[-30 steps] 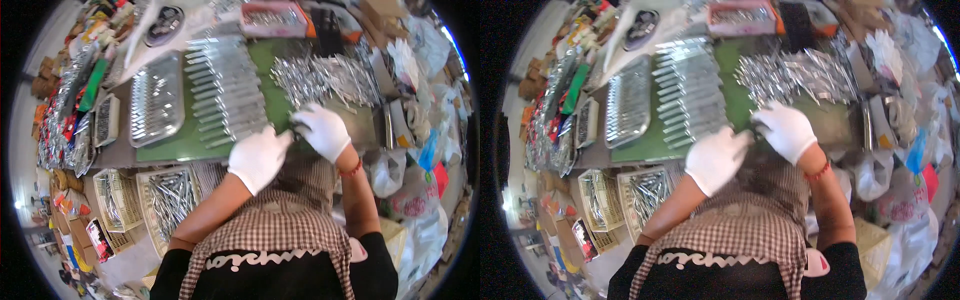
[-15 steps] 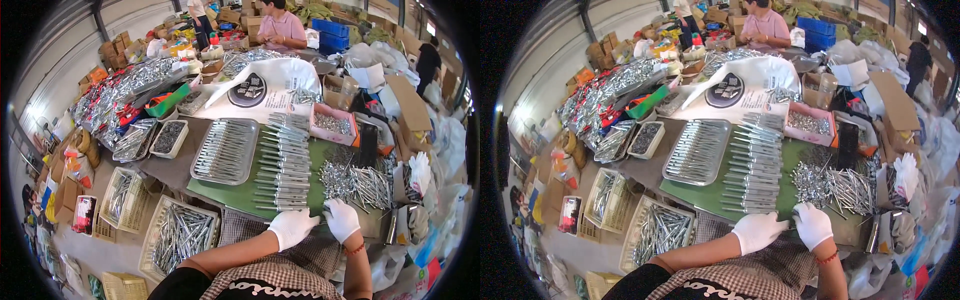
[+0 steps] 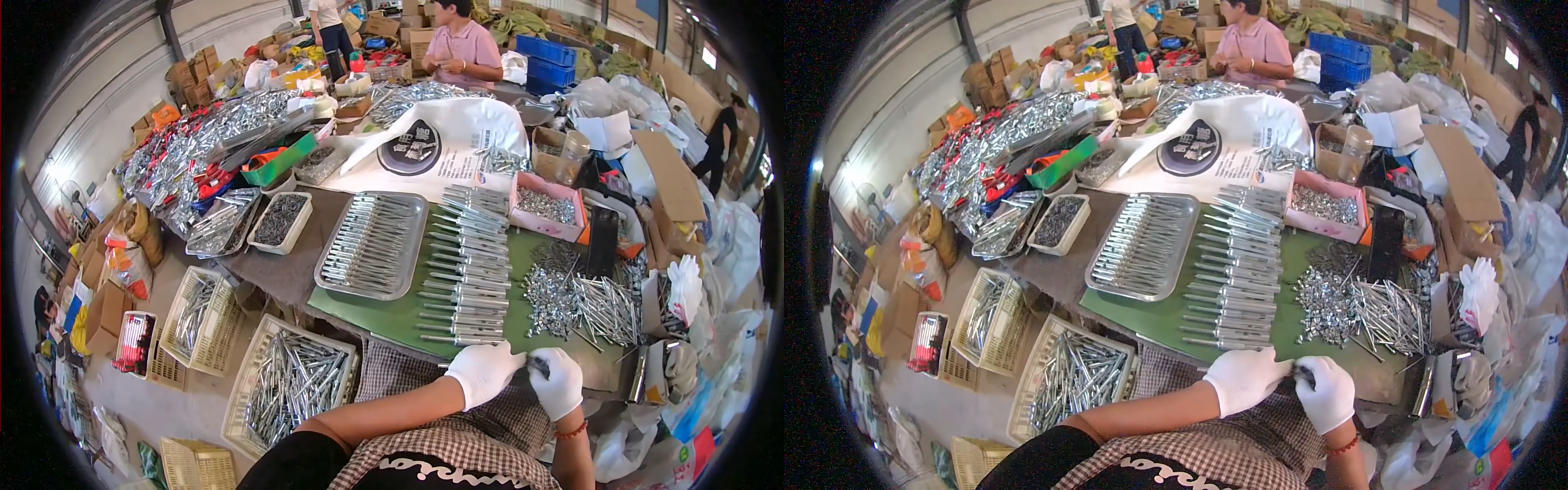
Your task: The recorder is assembling small metal components by inserting pins and plastic fittings into metal rails.
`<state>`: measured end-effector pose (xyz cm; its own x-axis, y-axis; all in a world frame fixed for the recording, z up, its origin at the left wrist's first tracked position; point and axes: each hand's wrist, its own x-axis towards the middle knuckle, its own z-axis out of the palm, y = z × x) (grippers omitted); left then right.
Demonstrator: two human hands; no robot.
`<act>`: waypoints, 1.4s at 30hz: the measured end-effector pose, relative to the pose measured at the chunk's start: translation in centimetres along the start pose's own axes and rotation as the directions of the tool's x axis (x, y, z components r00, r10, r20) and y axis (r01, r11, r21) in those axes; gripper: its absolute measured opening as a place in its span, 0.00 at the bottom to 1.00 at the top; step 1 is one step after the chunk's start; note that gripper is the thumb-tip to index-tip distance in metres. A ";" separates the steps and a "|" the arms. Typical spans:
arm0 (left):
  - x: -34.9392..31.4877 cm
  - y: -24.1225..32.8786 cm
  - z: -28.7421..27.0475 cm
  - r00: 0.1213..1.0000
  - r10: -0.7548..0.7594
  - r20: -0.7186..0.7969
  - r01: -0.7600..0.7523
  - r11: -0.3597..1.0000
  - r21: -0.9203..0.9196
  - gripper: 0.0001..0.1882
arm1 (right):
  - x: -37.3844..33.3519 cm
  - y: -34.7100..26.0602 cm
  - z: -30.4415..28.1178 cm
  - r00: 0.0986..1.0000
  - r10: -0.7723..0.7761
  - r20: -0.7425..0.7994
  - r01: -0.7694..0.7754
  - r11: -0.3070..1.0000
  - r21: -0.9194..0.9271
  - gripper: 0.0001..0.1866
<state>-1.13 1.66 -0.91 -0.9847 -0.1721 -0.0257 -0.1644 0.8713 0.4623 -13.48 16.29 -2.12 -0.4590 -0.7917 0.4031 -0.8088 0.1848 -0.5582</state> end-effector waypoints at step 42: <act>0.3 -0.3 0.0 0.998 0.045 0.047 -0.047 0.997 0.056 0.15 | 0.9 0.2 -0.6 0.988 0.150 0.027 -0.151 0.988 0.034 0.13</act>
<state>-1.42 1.39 -1.08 -0.9927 -0.1112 -0.0467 -0.1205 0.9027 0.4131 -14.29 15.98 -1.42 -0.5647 -0.7708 0.2950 -0.7177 0.2821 -0.6367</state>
